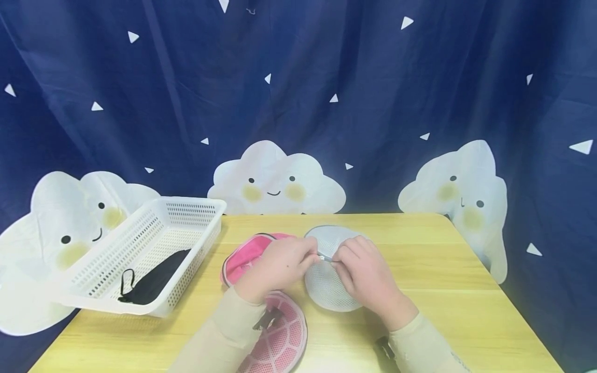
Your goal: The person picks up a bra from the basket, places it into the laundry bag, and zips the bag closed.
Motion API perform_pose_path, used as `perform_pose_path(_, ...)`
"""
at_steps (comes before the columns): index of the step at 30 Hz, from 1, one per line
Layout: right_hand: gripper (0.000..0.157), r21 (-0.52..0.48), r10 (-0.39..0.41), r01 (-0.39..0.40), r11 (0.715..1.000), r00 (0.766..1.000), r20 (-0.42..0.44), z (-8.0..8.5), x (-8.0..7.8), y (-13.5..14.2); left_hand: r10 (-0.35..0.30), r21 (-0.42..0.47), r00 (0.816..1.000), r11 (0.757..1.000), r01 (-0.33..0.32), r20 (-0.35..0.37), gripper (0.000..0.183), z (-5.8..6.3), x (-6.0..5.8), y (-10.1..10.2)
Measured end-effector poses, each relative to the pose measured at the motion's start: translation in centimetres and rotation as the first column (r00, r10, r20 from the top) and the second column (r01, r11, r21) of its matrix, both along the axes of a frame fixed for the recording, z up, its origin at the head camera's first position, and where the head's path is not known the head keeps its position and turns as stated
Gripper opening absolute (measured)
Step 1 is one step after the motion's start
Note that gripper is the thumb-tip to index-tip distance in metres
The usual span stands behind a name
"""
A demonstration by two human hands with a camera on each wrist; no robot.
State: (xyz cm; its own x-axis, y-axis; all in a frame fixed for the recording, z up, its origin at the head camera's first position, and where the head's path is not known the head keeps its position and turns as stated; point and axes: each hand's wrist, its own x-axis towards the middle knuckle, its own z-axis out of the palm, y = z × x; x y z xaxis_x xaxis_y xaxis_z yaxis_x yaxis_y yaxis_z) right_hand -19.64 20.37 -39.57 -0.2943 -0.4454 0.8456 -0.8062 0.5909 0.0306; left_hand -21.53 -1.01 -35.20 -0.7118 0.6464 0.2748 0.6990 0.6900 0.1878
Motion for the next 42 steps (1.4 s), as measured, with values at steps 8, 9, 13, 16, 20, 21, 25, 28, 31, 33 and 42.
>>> perform_pose_path(8, 0.01, 0.003, -0.007, 0.007, 1.0, 1.0, 0.009, 0.0, 0.0, 0.0, 0.011, 0.002, 1.0, 1.0, -0.011, 0.012, 0.025, 0.2, -0.1, -0.3)
perform_pose_path(9, 0.01, 0.002, -0.008, 0.008, 1.0, 1.0, 0.014, 0.0, 0.0, 0.1, 0.014, 0.003, 1.0, 1.0, -0.014, 0.011, 0.025, 0.2, -0.1, -0.3)
perform_pose_path(13, 0.01, 0.001, -0.017, 0.017, 1.0, 0.999, 0.034, 0.0, 0.1, 0.2, 0.024, 0.02, 1.0, 1.0, -0.024, -0.003, 0.024, 0.2, -0.3, -0.6)
perform_pose_path(16, 0.01, 0.0, -0.021, 0.021, 1.0, 0.999, 0.04, 0.0, 0.1, 0.2, 0.032, 0.034, 0.999, 0.999, -0.033, 0.007, 0.023, 0.3, -0.4, -0.9)
perform_pose_path(20, 0.008, -0.003, -0.022, 0.022, 1.0, 0.999, 0.043, 0.0, 0.1, 0.2, 0.054, 0.038, 0.998, 0.998, -0.055, 0.035, 0.021, 0.4, -0.5, -1.2)
perform_pose_path(21, 0.008, -0.002, -0.025, 0.025, 1.0, 0.999, 0.048, 0.0, 0.0, 0.3, 0.053, 0.039, 0.998, 0.998, -0.055, 0.037, 0.021, 0.4, -0.5, -1.2)
perform_pose_path(25, 0.007, 0.0, -0.043, 0.043, 0.999, 0.997, 0.066, -0.1, 0.1, 0.4, 0.032, 0.05, 0.998, 0.998, -0.034, 0.053, 0.021, 0.5, -0.5, -1.2)
perform_pose_path(28, 0.008, 0.003, -0.055, 0.055, 0.999, 0.996, 0.077, -0.1, 0.0, 0.5, 0.012, 0.059, 0.998, 0.998, -0.016, 0.062, 0.023, 0.5, -0.4, -1.1)
perform_pose_path(31, 0.01, 0.004, -0.056, 0.056, 0.998, 0.996, 0.075, -0.1, 0.0, 0.5, 0.007, 0.06, 0.998, 0.998, -0.011, 0.067, 0.024, 0.6, -0.3, -1.0)
perform_pose_path(33, 0.01, 0.005, -0.053, 0.052, 0.999, 0.996, 0.068, -0.1, -0.1, 0.5, 0.007, 0.058, 0.998, 0.998, -0.011, 0.068, 0.024, 0.7, -0.2, -1.0)
perform_pose_path(42, 0.012, 0.004, -0.036, 0.036, 0.999, 0.998, 0.059, -0.3, -0.1, 0.3, -0.019, 0.025, 0.997, 1.0, 0.017, 0.076, 0.023, 0.8, 0.2, -0.4)
